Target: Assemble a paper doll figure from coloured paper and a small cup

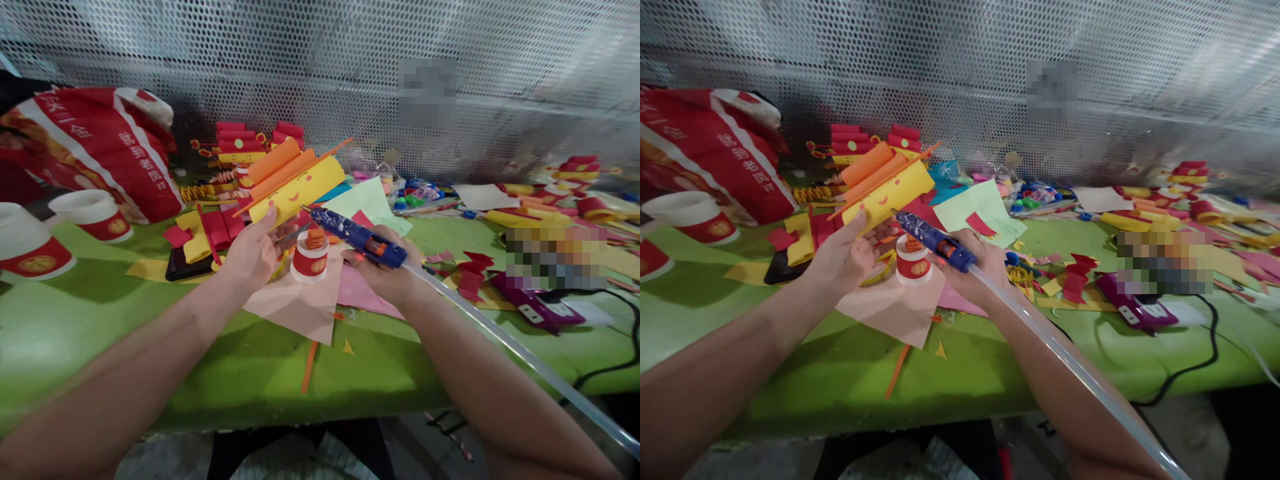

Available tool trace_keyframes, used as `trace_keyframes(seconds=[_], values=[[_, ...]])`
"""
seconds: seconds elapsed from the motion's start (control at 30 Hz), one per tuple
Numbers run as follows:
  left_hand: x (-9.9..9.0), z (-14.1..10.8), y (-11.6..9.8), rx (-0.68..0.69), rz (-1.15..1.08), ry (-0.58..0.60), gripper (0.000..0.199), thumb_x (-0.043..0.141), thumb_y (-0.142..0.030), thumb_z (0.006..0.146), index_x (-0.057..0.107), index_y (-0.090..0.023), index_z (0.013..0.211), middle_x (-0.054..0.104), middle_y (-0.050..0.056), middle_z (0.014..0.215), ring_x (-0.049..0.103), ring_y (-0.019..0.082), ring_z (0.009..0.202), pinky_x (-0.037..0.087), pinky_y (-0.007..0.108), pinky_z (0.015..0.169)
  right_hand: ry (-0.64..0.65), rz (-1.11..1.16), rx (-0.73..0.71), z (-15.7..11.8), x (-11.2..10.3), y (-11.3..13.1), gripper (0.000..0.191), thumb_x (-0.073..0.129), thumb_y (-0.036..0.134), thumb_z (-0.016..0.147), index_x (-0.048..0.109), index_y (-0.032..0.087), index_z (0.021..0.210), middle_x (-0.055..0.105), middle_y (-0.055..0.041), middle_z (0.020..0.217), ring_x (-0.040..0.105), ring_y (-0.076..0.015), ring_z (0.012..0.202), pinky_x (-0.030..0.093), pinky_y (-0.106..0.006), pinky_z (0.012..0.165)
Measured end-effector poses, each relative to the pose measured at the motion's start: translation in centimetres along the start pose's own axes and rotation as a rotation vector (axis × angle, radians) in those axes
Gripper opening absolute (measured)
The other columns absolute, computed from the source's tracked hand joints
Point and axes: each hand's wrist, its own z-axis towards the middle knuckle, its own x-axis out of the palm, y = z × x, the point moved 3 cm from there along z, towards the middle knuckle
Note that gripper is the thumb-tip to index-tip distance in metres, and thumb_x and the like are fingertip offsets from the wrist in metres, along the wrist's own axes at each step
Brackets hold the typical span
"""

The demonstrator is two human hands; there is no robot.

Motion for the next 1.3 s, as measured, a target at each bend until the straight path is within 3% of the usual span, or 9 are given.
trace_keyframes(seconds=[0.2, 0.63, 0.93, 1.3], values=[[-0.01, 0.02, 0.0, -0.001, 0.008, 0.001, 0.021, 0.053, -0.033, 0.081, 0.062, -0.018, 0.093, 0.064, 0.007, 0.092, 0.059, 0.022, 0.093, 0.048, 0.035, 0.082, 0.002, 0.012, 0.025, 0.19, -0.1, 0.01, 0.027, 0.054, 0.049, 0.075, 0.048, 0.023, 0.071, 0.056, 0.0012, 0.055, 0.056, -0.0149, 0.051, 0.033, -0.024, 0.044], [-0.16, 0.28, 0.22, 0.011, 0.012, 0.032, 0.028, 0.056, -0.04, 0.079, 0.062, -0.017, 0.094, 0.064, 0.007, 0.091, 0.056, 0.023, 0.1, 0.045, 0.037, 0.088, 0.057, 0.044, -0.025, -0.27, 0.45, 0.05, 0.023, 0.056, 0.044, 0.074, 0.05, 0.023, 0.081, 0.062, -0.0018, 0.066, 0.062, -0.0184, 0.063, 0.043, -0.027, 0.053], [0.18, -0.19, -0.2, -0.001, 0.037, 0.012, 0.023, 0.053, -0.037, 0.082, 0.063, -0.017, 0.087, 0.063, 0.007, 0.095, 0.056, 0.021, 0.095, 0.045, 0.035, 0.085, 0.042, 0.004, 0.074, 0.15, -0.05, -0.03, 0.026, 0.055, 0.05, 0.074, 0.049, 0.024, 0.074, 0.057, 0.0001, 0.056, 0.058, -0.0173, 0.054, 0.036, -0.026, 0.045], [0.1, -0.04, -0.1, 0.003, 0.02, 0.021, 0.027, 0.053, -0.038, 0.081, 0.062, -0.018, 0.097, 0.063, 0.006, 0.089, 0.058, 0.021, 0.093, 0.046, 0.033, 0.083, 0.061, 0.046, 0.015, -0.2, 0.37, -0.22, 0.024, 0.056, 0.046, 0.074, 0.05, 0.024, 0.08, 0.059, -0.0006, 0.063, 0.059, -0.0173, 0.059, 0.04, -0.027, 0.051]])
